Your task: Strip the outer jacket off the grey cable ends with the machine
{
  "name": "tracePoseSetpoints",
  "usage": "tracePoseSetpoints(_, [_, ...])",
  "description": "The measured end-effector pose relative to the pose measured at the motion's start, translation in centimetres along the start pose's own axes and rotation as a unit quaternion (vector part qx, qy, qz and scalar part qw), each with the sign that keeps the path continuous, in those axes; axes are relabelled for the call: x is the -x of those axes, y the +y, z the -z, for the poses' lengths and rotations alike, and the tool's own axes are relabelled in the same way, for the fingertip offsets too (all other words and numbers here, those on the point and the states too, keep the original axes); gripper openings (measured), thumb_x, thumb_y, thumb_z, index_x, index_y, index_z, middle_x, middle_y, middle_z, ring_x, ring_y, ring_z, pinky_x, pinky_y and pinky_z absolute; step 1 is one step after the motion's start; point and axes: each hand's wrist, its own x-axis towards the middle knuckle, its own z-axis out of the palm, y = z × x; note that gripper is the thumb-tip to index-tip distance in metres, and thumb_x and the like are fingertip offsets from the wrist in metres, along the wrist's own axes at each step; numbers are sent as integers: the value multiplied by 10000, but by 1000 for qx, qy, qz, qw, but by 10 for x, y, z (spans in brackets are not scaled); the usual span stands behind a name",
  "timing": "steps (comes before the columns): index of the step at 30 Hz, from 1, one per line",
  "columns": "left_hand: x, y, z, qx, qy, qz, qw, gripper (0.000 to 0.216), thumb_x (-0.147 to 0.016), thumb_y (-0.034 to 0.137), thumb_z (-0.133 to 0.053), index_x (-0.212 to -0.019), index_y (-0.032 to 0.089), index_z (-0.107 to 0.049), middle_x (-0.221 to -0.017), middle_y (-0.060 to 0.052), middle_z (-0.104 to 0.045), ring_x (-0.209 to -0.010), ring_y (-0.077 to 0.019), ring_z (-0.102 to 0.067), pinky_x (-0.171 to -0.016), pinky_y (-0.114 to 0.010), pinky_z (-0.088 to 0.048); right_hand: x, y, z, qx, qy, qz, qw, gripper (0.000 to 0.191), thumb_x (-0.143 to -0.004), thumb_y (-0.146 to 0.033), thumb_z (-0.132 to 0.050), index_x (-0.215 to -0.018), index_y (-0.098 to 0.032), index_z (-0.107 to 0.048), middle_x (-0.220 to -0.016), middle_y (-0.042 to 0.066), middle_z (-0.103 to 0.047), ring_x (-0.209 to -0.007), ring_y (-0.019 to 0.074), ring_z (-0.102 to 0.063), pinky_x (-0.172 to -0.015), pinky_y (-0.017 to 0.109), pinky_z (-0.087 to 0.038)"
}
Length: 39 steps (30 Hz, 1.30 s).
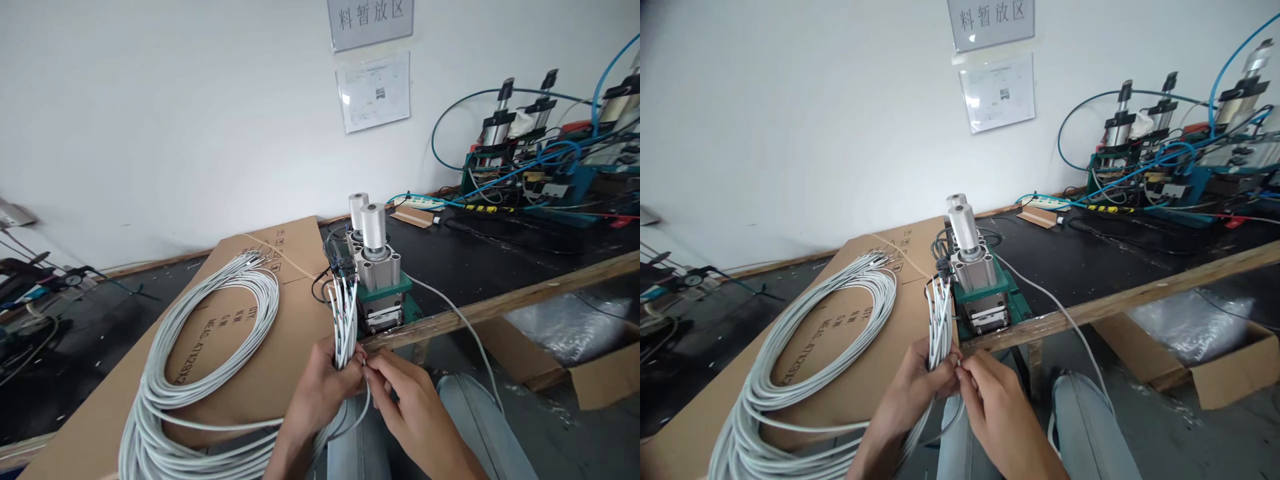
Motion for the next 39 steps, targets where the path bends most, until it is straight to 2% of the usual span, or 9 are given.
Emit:
tracePoseSetpoints(5, [-5,2,1,-39,-10,-8,999,156,-675,220,-694,-658,161,-550,-555,70,-459,-508,-72,-356,-467,-191,-328,0,-1,0,25,0,7,1000,239,-1019,-182,-401,-825,-215,-537,-762,29,-605,-619,167,-609,-572,262,-444])
tracePoseSetpoints(8, [-5,-1,2,-28,-23,-8,999,159,-712,249,-690,-679,166,-558,-538,75,-463,-483,-72,-369,-460,-194,-317,0,2,0,-60,-8,-18,998,280,-1035,-233,-409,-782,-224,-530,-675,-7,-569,-545,147,-595,-545,243,-457])
tracePoseSetpoints(11, [-2,-2,2,0,-23,-7,1000,176,-762,301,-691,-738,170,-576,-497,89,-462,-443,-75,-386,-450,-198,-305,0,5,-3,-170,-9,-60,984,318,-1046,-308,-448,-761,-218,-556,-645,-9,-603,-543,145,-635,-556,227,-495])
tracePoseSetpoints(13, [-1,-2,2,15,-25,-6,1000,213,-769,332,-712,-746,173,-572,-464,97,-453,-413,-76,-388,-437,-204,-291,1,6,-6,-208,3,-77,975,324,-1041,-340,-479,-767,-207,-591,-647,4,-637,-560,155,-662,-567,230,-512])
tracePoseSetpoints(23, [-3,-6,3,21,-38,-28,999,301,-846,410,-704,-714,176,-568,-417,91,-451,-377,-78,-394,-423,-203,-288,5,9,-25,-261,66,-85,959,331,-1030,-376,-511,-792,-194,-653,-667,30,-685,-559,166,-671,-565,241,-524])
tracePoseSetpoints(27, [-1,-4,2,23,-14,-25,999,306,-818,416,-729,-712,182,-564,-405,93,-457,-371,-77,-388,-417,-198,-284,5,8,-28,-284,76,-78,953,323,-1027,-366,-517,-795,-199,-666,-672,28,-697,-551,157,-664,-560,229,-531])
tracePoseSetpoints(33, [0,-3,-1,39,-35,-32,998,238,-829,369,-674,-720,194,-555,-389,84,-495,-362,-89,-436,-416,-192,-292,4,6,-26,-233,79,-57,968,306,-1039,-336,-485,-800,-209,-629,-640,-2,-650,-542,142,-644,-550,207,-512])
tracePoseSetpoints(39, [-7,-11,4,7,-58,-31,998,134,-765,217,-636,-677,189,-539,-436,90,-472,-395,-63,-365,-427,-182,-282,5,7,-16,-134,45,-24,990,308,-1047,-286,-440,-763,-222,-537,-648,-17,-574,-552,128,-623,-568,196,-502])
